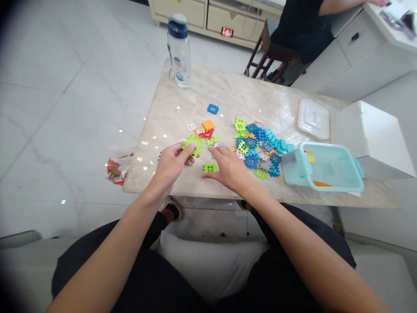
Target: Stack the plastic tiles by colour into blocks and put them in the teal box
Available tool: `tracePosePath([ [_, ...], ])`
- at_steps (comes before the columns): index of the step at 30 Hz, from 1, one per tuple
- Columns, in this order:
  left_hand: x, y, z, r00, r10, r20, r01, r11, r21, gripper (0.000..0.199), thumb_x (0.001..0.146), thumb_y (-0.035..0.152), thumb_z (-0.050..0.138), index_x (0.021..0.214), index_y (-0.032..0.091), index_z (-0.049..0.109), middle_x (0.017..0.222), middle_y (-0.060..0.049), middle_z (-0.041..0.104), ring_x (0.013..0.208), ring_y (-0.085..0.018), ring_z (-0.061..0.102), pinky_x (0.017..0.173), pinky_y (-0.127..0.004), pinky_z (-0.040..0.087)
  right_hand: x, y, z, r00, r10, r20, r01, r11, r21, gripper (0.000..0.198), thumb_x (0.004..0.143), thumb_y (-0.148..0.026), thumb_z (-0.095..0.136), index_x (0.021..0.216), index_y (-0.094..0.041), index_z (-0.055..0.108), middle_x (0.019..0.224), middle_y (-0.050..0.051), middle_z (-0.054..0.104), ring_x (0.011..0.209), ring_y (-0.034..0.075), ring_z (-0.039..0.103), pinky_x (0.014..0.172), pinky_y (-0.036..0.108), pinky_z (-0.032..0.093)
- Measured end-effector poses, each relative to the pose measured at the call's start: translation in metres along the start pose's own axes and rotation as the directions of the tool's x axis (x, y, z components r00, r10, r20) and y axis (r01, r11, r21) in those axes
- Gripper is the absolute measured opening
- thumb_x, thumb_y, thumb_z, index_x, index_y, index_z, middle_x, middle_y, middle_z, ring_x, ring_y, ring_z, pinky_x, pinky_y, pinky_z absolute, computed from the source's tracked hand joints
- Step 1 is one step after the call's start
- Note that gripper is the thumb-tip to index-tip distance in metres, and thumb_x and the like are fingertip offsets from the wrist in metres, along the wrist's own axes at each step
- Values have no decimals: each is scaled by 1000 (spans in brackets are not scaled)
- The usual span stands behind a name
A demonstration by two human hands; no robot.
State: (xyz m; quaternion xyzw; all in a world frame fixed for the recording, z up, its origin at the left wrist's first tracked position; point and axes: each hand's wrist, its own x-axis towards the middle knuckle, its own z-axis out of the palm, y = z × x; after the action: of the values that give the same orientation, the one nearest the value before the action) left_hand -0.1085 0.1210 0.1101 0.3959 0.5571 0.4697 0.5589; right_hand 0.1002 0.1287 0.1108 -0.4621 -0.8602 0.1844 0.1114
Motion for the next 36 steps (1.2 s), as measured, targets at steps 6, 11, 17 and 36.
tracePosePath([
  [6, -4, 1, 8, 978, -104, 184, 128, 984, -126, 44, 85, 62, 81, 86, 18, 74, 83, -6, 74, 71, -16, 66, 68, -29, 53, 2, -8, -26, 985, 89, -147, -22, 913, 408, 51, 103, -50, 72, 145, -23, 67, 124, 12, 77, 109, 27, 75, 92, 42, 63],
  [11, -4, -1, 15, 906, -294, 305, 374, 892, -253, 38, 77, 53, 86, 79, 19, 71, 75, -4, 69, 69, -17, 64, 67, -30, 56, -1, -10, -36, 981, -42, -187, 94, 956, 277, 58, 99, -45, 78, 153, -31, 63, 147, 11, 68, 128, 32, 67, 107, 50, 57],
  [17, 0, -8, 22, 942, -227, 246, 242, 970, -32, 55, 86, 72, 74, 83, 17, 74, 81, -8, 75, 73, -20, 69, 66, -30, 54, -4, -8, -32, 971, 117, -210, -43, 944, 326, 16, 104, -36, 70, 106, -26, 82, 105, 8, 83, 104, 29, 75, 99, 48, 59],
  [36, 3, -19, 15, 987, 60, 148, -104, 944, 313, 22, 93, 40, 71, 94, 19, 78, 94, -9, 82, 87, -25, 75, 81, -34, 54, -7, 2, -22, 989, -127, 78, 136, 983, -127, 46, 97, -30, 80, 141, -20, 68, 134, 16, 74, 127, 38, 62, 109, 55, 50],
])
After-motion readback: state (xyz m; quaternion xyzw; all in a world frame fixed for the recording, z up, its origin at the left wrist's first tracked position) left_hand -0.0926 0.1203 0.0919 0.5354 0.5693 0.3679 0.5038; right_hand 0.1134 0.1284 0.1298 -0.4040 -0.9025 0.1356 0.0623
